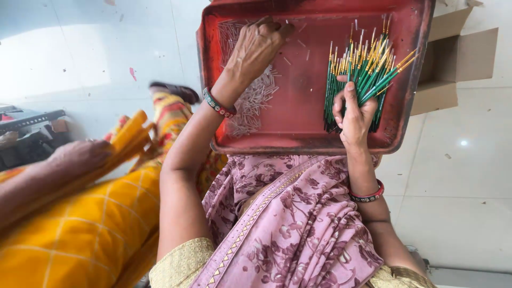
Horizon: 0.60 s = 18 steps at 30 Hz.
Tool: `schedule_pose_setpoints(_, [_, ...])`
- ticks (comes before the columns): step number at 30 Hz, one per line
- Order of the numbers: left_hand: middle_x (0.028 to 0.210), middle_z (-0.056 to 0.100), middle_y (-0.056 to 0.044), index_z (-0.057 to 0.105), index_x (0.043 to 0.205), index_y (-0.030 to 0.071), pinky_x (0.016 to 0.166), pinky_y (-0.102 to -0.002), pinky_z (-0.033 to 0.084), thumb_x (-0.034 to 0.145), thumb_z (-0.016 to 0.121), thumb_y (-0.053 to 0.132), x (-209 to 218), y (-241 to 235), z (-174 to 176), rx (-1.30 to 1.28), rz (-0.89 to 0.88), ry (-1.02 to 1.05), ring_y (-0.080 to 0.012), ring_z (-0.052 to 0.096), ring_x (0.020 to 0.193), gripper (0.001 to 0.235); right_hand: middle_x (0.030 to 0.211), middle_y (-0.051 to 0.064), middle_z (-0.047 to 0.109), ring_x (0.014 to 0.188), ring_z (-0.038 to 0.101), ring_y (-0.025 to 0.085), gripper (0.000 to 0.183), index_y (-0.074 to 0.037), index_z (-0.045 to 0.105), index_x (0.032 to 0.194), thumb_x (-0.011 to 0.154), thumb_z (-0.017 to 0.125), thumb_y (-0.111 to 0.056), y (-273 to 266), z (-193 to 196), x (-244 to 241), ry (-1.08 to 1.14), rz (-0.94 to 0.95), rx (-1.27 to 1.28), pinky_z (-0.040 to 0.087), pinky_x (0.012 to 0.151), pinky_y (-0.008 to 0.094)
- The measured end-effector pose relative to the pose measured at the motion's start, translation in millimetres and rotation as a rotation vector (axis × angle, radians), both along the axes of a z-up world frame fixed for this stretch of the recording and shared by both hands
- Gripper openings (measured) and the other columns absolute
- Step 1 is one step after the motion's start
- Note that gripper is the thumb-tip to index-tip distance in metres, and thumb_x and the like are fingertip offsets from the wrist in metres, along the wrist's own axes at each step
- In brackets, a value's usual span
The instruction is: Sorting paintbrushes and attaching plastic ferrules to the bristles within a manufacturing tray.
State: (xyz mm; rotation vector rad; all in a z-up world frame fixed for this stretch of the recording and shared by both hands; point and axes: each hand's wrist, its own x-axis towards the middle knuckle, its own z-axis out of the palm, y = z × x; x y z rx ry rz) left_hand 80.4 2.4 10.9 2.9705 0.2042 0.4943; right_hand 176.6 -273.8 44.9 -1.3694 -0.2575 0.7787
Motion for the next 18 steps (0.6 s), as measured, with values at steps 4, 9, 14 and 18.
schedule_pose_setpoints(4, [0.090,0.070,-0.013,0.064,0.107,0.008,0.072,-0.044,0.059,0.084,0.066,0.003,4,17,13,-0.070,0.061,0.012,-0.0325,0.071,0.093,0.023,0.067,0.002,0.054,0.046,0.052,0.010,0.029,0.001,0.061,0.119,0.113,0.054,-0.026,-4,8,-3,0.067,-0.002,-0.003,0.036,0.037,0.022])
schedule_pose_setpoints(9, [0.085,0.069,-0.015,0.064,0.108,0.005,0.065,-0.046,0.057,0.088,0.067,0.001,6,20,22,-0.120,0.109,0.016,-0.0351,0.071,0.086,0.020,0.080,0.013,0.070,0.065,0.072,0.020,0.029,0.001,0.054,0.119,0.115,0.050,-0.028,-19,-22,-13,0.022,0.260,0.018,0.061,0.058,0.030])
schedule_pose_setpoints(14, [0.081,0.068,-0.017,0.065,0.106,0.010,0.061,-0.046,0.056,0.087,0.070,0.006,4,17,14,-0.116,0.086,0.020,-0.0348,0.071,0.078,0.020,0.091,0.019,0.075,0.074,0.076,0.024,0.027,-0.001,0.048,0.120,0.111,0.045,-0.027,-28,-25,-24,0.077,0.627,-0.190,0.063,0.064,0.031])
schedule_pose_setpoints(18, [0.076,0.067,-0.018,0.065,0.107,0.010,0.059,-0.048,0.054,0.093,0.072,0.014,8,16,3,-0.219,0.107,0.084,-0.0365,0.068,0.069,0.016,0.088,0.021,0.075,0.067,0.076,0.027,0.028,-0.003,0.052,0.119,0.113,0.041,-0.027,-26,-28,-15,-0.051,0.382,-0.130,0.063,0.055,0.035])
